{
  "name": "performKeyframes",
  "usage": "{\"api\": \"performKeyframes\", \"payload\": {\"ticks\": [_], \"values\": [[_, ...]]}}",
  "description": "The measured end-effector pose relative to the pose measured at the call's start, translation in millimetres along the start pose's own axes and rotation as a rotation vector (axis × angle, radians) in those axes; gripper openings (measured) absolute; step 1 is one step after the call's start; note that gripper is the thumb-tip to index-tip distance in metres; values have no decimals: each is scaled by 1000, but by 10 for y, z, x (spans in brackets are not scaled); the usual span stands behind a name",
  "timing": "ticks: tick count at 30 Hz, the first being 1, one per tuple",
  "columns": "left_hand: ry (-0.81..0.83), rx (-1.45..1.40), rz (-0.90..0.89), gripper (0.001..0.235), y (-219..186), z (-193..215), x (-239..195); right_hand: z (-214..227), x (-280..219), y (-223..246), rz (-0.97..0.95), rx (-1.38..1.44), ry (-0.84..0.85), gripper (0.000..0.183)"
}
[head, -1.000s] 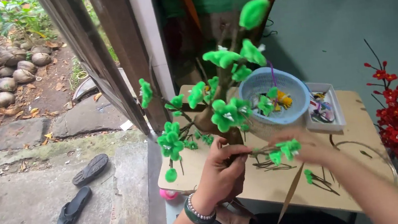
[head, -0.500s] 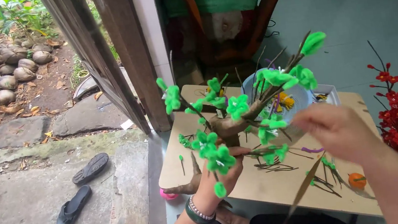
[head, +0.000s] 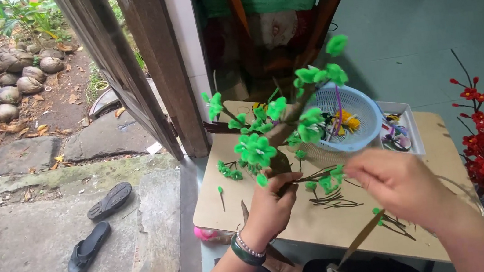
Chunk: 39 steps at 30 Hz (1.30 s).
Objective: A person is shown assembling an artificial tree by manually attaching green blossoms to a brown branch structure.
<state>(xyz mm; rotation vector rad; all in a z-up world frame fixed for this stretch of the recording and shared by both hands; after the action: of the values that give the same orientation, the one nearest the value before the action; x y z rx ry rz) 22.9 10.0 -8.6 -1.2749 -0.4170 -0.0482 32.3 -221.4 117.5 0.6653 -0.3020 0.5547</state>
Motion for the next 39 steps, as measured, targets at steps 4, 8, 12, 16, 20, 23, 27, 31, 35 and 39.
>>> {"api": "performKeyframes", "payload": {"ticks": [4, 8, 12, 16, 20, 23, 27, 31, 35, 39], "values": [[44, -115, 223, 32, -41, -5, 12, -44, -127, 281, 156, 1, -86, 17], [-65, -43, 120, 26, 68, -56, 14, -36, -227, 321, 172, -42, -142, 15], [-96, -135, 150, 23, 124, -64, 39, -156, -497, 307, 270, 10, -125, 15], [-144, -205, 118, 21, 123, -52, 25, -454, -822, 190, 374, 74, -138, 15], [-105, -284, 103, 23, -7, 61, 15, -760, -1008, -84, 362, 49, -165, 8], [2, -507, 238, 17, -3, 150, -33, -1102, -1063, -780, -38, 54, -31, 17], [115, -349, 135, 21, -131, 241, -126, -1006, -484, -1219, -690, -33, 126, 34], [245, -225, 11, 24, 3, 159, -226, -575, 84, -973, -419, 25, -40, 25], [-42, 33, -436, 25, -60, 302, -197, -198, 254, -556, -447, 218, -14, 25], [29, 197, -368, 21, 137, 229, -133, -167, 111, -599, -616, 652, 199, 22]]}}
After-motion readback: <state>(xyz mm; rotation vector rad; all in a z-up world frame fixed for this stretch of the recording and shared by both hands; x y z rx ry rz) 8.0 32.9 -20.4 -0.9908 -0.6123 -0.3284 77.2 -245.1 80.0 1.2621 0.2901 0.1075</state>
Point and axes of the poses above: each hand's wrist, its own x-axis towards the middle knuckle, its own z-axis out of the back of the hand, y = z × x, the point moved 1 cm from there along x, towards the middle knuckle, and after that the axes turned 12 degrees about -y, right-handed, at the moved point
